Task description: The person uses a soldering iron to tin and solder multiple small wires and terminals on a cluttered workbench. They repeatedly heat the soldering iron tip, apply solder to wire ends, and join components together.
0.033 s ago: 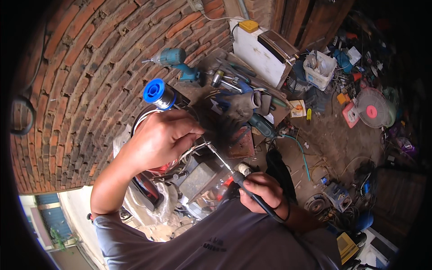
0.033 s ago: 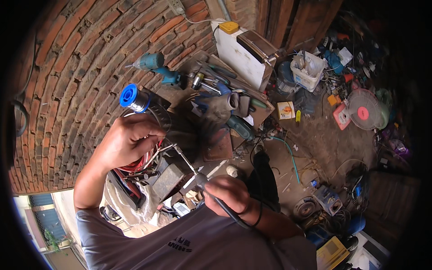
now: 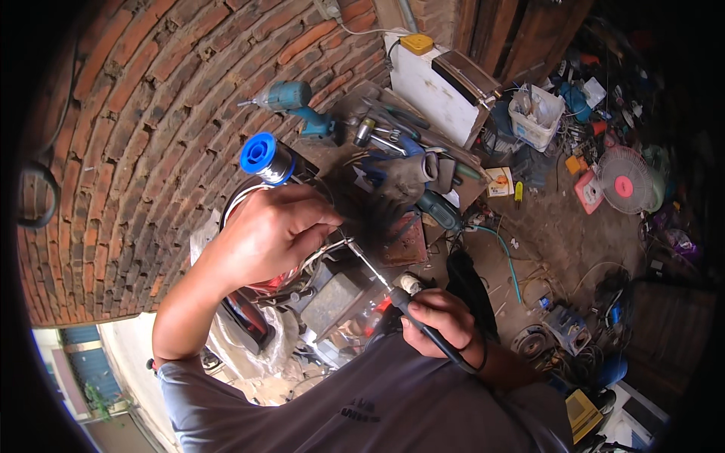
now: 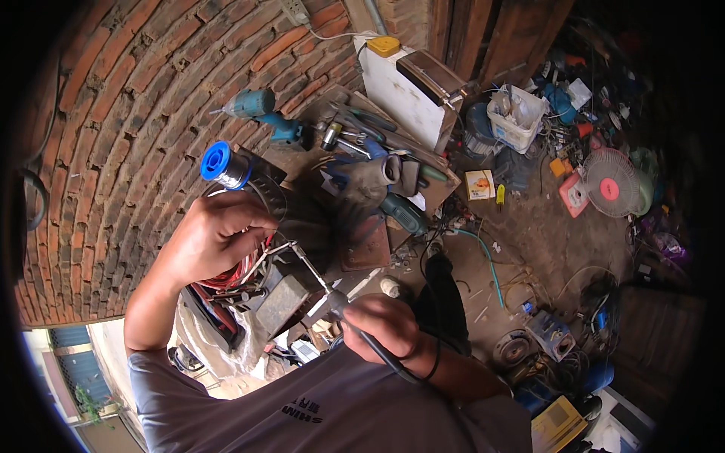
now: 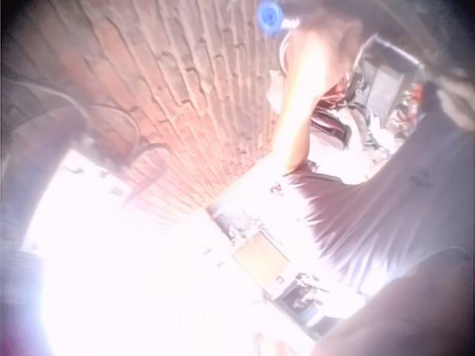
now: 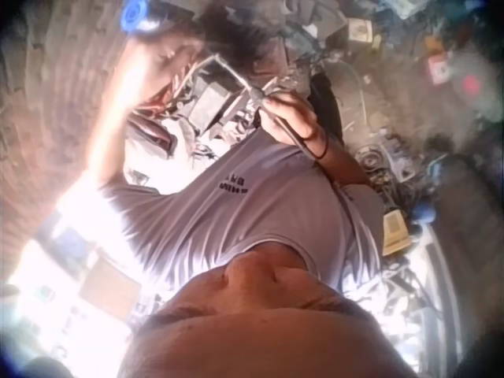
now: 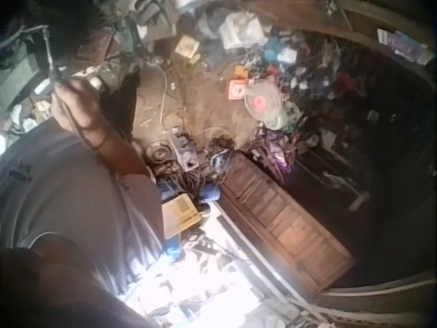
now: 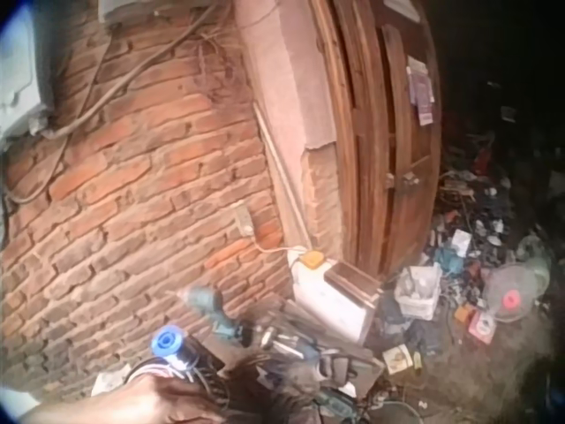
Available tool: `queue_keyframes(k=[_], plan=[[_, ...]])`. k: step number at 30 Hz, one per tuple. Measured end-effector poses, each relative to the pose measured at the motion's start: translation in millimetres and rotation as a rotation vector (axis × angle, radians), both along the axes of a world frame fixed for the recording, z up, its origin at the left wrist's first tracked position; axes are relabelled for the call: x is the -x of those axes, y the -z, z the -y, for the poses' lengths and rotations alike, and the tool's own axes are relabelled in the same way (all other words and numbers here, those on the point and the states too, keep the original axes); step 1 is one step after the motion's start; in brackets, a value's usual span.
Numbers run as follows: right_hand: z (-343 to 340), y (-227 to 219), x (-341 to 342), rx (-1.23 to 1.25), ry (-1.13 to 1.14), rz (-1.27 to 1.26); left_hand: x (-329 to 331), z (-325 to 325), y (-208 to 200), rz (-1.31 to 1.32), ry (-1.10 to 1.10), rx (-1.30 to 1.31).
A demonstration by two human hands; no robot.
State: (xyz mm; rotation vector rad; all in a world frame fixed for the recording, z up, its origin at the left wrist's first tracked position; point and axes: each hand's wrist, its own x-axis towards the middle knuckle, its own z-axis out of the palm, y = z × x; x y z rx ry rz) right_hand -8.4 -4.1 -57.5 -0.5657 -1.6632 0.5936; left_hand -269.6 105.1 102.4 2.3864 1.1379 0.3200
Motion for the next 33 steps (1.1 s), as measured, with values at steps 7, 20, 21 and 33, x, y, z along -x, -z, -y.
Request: queue_keyframes(k=[7,20,21,33], plan=[[0.5,1.5,0.6,-0.009,0.015,0.001,-0.8,-0.6,0.8,-0.016,-0.008,0.018],[0.1,-2.8,0.9,-0.076,0.029,0.058,-1.3,1.2,2.3,-0.027,0.005,-0.019],[0.6,-2.3,0.8,-0.079,0.03,0.066,-1.1,1.6,1.4,-0.038,-0.003,0.009],[6.4,-3.9,0.7,-0.083,0.055,0.16,-0.1,3.3,1.8,-0.044,-0.009,-0.005]])
